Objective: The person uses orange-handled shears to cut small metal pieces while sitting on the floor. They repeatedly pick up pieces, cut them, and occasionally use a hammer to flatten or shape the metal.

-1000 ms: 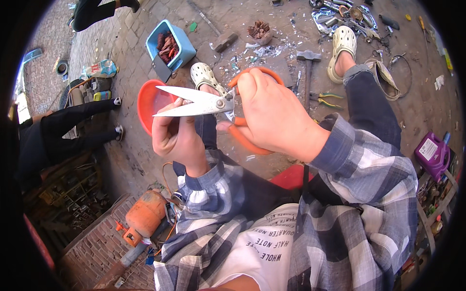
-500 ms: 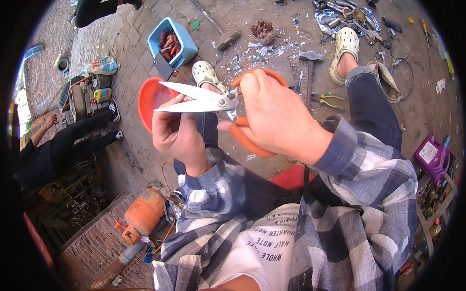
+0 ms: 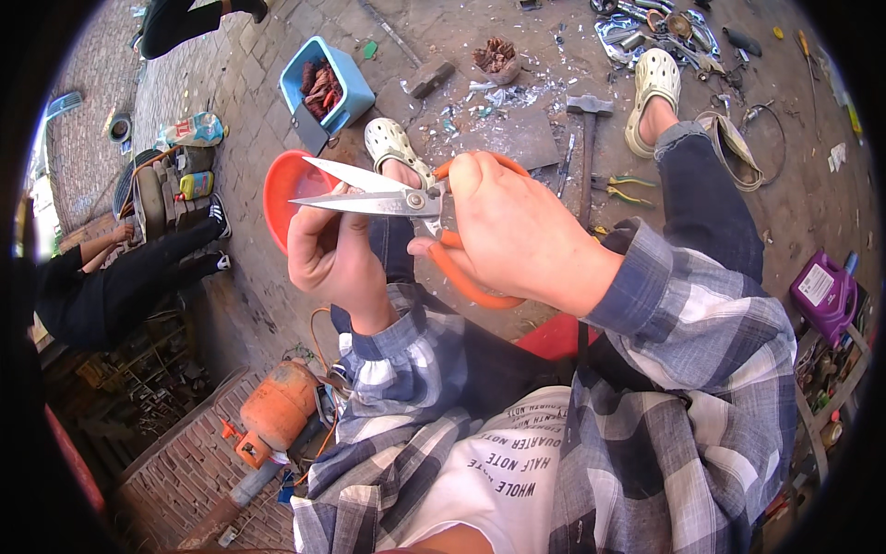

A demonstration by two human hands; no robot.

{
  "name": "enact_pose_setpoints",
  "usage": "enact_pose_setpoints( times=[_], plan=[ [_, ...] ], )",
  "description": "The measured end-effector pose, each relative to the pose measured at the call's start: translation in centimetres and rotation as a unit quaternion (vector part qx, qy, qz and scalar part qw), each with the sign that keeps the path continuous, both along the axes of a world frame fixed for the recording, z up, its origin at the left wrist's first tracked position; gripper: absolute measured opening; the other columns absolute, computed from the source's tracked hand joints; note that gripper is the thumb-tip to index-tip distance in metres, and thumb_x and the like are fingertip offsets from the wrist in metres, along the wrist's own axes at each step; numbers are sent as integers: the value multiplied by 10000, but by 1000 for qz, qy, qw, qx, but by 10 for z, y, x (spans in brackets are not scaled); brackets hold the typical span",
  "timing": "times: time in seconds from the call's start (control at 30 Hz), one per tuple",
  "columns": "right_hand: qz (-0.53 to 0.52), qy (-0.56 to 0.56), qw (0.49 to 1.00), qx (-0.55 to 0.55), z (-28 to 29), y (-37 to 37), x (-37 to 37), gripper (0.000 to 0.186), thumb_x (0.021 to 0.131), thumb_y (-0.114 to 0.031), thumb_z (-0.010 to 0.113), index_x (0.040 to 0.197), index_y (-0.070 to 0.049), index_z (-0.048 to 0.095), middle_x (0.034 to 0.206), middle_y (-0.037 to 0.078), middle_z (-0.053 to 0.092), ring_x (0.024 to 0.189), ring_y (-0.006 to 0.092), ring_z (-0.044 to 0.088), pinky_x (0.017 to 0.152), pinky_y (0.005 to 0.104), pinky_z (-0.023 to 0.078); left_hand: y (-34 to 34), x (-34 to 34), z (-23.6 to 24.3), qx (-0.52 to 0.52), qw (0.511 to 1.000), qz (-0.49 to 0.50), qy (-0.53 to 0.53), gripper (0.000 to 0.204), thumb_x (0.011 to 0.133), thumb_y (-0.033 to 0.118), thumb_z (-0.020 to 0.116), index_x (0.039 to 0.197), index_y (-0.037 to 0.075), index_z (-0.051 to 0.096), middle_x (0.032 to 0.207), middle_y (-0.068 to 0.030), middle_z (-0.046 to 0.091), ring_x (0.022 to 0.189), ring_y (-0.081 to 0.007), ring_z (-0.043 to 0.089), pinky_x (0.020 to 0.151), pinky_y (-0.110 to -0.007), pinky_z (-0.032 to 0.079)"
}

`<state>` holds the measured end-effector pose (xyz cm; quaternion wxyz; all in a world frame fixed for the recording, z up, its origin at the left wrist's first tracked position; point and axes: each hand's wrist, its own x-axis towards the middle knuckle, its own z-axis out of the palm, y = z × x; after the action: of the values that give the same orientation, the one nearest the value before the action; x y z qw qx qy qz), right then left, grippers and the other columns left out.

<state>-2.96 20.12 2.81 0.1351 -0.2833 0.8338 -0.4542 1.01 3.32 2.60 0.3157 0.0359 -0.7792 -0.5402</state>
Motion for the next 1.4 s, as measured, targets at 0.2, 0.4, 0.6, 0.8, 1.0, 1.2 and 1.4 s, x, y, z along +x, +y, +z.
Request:
enact_pose_setpoints(
  times=[0.2,0.4,0.6,0.8,1.0,1.2,1.4],
  plan=[
    [-15,27,999,14,-2,-1,0,548,755,-334,709,968,101,454,887,258,543,785,394,595,706,405,494,3,-1,4,-3,1000,6,6,200,728,-182,639,900,-84,607,927,-170,663,844,-164,624,772,-279,503],
    [-22,36,999,1,0,-3,1,536,751,-320,718,970,95,459,837,224,565,736,377,610,656,389,503,2,-2,3,-17,1000,2,21,208,724,-181,647,903,-81,608,929,-168,658,861,-178,625,795,-295,501],
    [-13,-7,1000,8,-2,-5,3,564,735,-334,733,1008,83,469,842,204,571,766,357,615,673,392,507,3,-2,0,-6,999,12,33,223,716,-184,653,906,-75,612,893,-149,651,844,-192,633,788,-305,505],
    [-42,31,999,-10,-1,-6,0,561,725,-360,737,997,49,467,892,190,571,836,347,603,665,396,507,2,-4,1,-34,997,20,63,237,709,-184,662,912,-70,617,881,-157,649,814,-195,637,760,-302,510],
    [-26,28,999,-4,-2,-9,1,528,748,-358,722,948,51,453,823,194,577,769,364,610,646,408,500,3,-4,1,-39,996,23,72,241,719,-189,651,923,-66,620,882,-151,647,795,-176,632,741,-291,515],
    [8,-52,998,-28,-1,-7,3,523,763,-347,712,950,66,451,820,209,580,769,386,605,653,418,496,2,-3,-1,-46,995,30,77,248,723,-190,645,932,-59,617,897,-150,646,808,-180,634,743,-290,517],
    [-40,39,998,-17,4,-8,-3,570,743,-347,724,1029,68,457,926,203,565,883,362,583,720,411,488,3,-4,-1,-67,994,33,80,248,721,-191,643,931,-64,608,920,-168,649,841,-217,642,788,-320,516]
  ],
)
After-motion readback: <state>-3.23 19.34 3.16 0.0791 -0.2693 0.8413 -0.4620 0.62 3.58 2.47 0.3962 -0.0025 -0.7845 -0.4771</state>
